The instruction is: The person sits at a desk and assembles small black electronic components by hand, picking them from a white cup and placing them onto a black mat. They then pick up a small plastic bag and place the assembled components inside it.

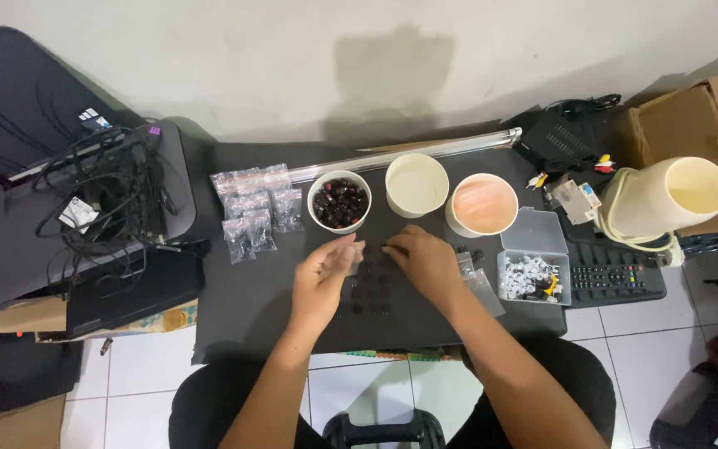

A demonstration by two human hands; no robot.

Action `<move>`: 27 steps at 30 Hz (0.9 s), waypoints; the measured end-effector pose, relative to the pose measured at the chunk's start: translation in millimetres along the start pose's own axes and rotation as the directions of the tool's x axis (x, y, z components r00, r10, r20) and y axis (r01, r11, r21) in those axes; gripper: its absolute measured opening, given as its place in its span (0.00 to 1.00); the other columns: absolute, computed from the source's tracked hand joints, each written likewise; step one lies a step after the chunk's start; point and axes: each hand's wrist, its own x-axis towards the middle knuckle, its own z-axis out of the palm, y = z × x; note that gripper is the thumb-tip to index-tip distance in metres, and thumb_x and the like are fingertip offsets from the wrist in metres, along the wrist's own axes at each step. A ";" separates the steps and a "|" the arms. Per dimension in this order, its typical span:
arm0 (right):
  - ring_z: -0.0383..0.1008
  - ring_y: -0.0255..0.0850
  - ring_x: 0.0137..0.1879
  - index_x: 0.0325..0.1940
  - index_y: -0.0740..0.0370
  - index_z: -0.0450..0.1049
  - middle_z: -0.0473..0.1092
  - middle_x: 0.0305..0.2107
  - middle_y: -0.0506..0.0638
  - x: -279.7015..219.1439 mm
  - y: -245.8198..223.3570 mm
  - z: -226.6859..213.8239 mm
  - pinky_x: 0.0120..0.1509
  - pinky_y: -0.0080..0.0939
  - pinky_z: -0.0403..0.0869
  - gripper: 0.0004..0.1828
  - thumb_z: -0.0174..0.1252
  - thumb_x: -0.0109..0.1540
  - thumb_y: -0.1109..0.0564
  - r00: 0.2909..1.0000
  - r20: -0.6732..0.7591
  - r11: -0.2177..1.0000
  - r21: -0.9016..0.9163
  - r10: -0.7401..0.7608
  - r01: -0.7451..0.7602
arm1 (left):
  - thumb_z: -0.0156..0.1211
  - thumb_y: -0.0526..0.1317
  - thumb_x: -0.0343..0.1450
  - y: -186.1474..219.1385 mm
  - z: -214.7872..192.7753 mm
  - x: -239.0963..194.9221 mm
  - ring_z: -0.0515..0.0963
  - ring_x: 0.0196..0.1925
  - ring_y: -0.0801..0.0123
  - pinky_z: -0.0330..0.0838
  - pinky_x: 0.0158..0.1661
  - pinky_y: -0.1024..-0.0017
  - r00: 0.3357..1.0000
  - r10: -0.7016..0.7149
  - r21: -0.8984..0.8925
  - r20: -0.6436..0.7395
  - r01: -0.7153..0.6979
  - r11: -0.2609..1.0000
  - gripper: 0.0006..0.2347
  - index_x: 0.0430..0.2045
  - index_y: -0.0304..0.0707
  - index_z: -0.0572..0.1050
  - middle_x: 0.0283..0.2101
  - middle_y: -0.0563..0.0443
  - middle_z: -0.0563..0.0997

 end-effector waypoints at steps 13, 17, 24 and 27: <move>0.77 0.40 0.32 0.42 0.60 0.84 0.78 0.31 0.51 -21.8 -12.2 -17.7 0.33 0.38 0.77 0.05 0.67 0.62 0.60 0.915 -0.404 0.805 0.535 -0.024 0.258 | 0.66 0.38 0.72 5.7 3.7 -3.2 0.86 0.48 0.56 0.80 0.50 0.61 0.999 0.013 0.119 0.036 -0.017 0.993 0.12 0.48 0.37 0.82 0.42 0.39 0.87; 0.75 0.35 0.30 0.42 0.57 0.85 0.78 0.29 0.48 -25.9 -13.2 -16.7 0.31 0.34 0.76 0.06 0.68 0.60 0.60 0.888 -0.449 0.761 0.542 -0.095 0.356 | 0.70 0.36 0.68 6.4 7.8 -2.3 0.87 0.45 0.57 0.80 0.47 0.63 0.999 0.012 0.151 0.038 -0.018 0.988 0.11 0.44 0.38 0.84 0.39 0.40 0.88; 0.82 0.48 0.35 0.42 0.64 0.83 0.79 0.36 0.56 -31.0 -22.1 -33.2 0.34 0.43 0.81 0.09 0.64 0.60 0.69 0.868 -0.361 0.817 0.344 -0.340 0.463 | 0.71 0.36 0.67 3.3 7.0 -1.3 0.87 0.45 0.56 0.80 0.47 0.62 0.999 -0.015 0.155 0.039 0.008 0.988 0.12 0.43 0.36 0.84 0.38 0.39 0.88; 0.82 0.54 0.41 0.44 0.64 0.82 0.79 0.43 0.59 -34.8 -17.4 -38.2 0.40 0.51 0.83 0.12 0.61 0.58 0.71 0.872 -0.279 0.832 0.287 -0.402 0.475 | 0.71 0.35 0.67 7.1 9.4 -2.5 0.87 0.45 0.59 0.80 0.47 0.62 0.998 -0.041 0.164 0.047 0.033 0.986 0.11 0.43 0.38 0.84 0.39 0.40 0.88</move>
